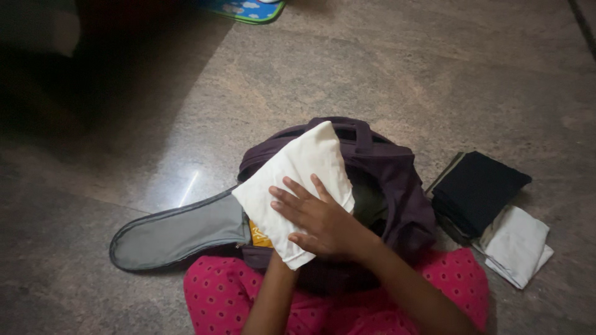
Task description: The person unloads folded clothes from a purple bag, handling items one at a time and placing them in stacks on the floor.
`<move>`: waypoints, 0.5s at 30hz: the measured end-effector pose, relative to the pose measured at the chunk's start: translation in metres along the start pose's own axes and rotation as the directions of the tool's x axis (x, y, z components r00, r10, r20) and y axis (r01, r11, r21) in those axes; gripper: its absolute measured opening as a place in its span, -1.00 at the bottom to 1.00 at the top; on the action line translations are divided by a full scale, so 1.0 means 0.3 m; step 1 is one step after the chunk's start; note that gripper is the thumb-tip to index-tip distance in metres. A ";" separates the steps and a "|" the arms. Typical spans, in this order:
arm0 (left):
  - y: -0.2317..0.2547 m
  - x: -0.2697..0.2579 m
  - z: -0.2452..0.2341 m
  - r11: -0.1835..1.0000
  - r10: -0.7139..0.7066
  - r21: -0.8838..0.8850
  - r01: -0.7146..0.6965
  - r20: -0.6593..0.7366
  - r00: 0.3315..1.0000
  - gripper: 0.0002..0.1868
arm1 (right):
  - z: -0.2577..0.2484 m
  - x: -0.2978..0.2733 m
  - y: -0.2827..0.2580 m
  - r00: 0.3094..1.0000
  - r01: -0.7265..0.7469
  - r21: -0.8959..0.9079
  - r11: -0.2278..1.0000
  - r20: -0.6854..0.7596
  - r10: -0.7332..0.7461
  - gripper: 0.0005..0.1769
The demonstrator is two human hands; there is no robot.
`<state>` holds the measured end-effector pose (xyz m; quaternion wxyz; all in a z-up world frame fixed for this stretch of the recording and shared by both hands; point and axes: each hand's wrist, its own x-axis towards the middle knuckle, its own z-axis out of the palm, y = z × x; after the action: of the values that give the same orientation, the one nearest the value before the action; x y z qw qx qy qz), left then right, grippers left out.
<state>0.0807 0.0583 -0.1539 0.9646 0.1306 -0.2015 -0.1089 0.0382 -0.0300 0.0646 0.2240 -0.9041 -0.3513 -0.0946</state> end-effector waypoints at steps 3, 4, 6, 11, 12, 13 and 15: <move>0.070 0.030 0.026 0.981 -0.172 0.086 0.172 -0.002 0.985 -0.09 | 0.008 0.019 0.008 1.000 -0.013 -0.033 0.999 0.010 0.013 -0.24; 0.078 0.033 0.055 0.982 -0.171 0.085 0.170 -0.001 0.985 -0.09 | 0.011 0.022 0.014 1.000 -0.020 0.000 1.000 -0.008 0.020 -0.21; 0.086 0.044 0.121 0.860 -0.098 0.499 0.103 -0.036 0.995 -0.07 | 0.012 0.023 0.027 0.999 -0.037 -0.054 0.998 -0.002 0.037 -0.19; 0.144 0.059 0.217 0.767 -0.189 0.620 0.162 -0.023 0.982 -0.01 | -0.002 0.020 0.060 0.997 -0.073 -0.202 0.977 -0.038 0.067 -0.21; 0.154 0.057 0.225 0.536 -0.188 0.841 0.072 0.036 0.982 0.01 | -0.007 0.020 0.066 0.995 -0.096 -0.198 0.976 -0.029 0.092 -0.19; 0.156 0.063 0.230 0.537 -0.188 0.841 0.072 0.037 0.981 0.01 | -0.012 0.020 0.073 0.993 -0.120 -0.195 0.973 -0.020 0.119 -0.18; 0.147 0.067 0.237 0.626 -0.185 0.774 0.099 0.024 0.982 0.01 | -0.016 0.021 0.088 0.990 -0.142 -0.220 0.965 -0.043 0.136 -0.18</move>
<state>0.0759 0.0799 -0.0708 0.7939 0.5384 -0.2662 -0.0952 0.0606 -0.0456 0.0619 0.1323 -0.9445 -0.2713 -0.1297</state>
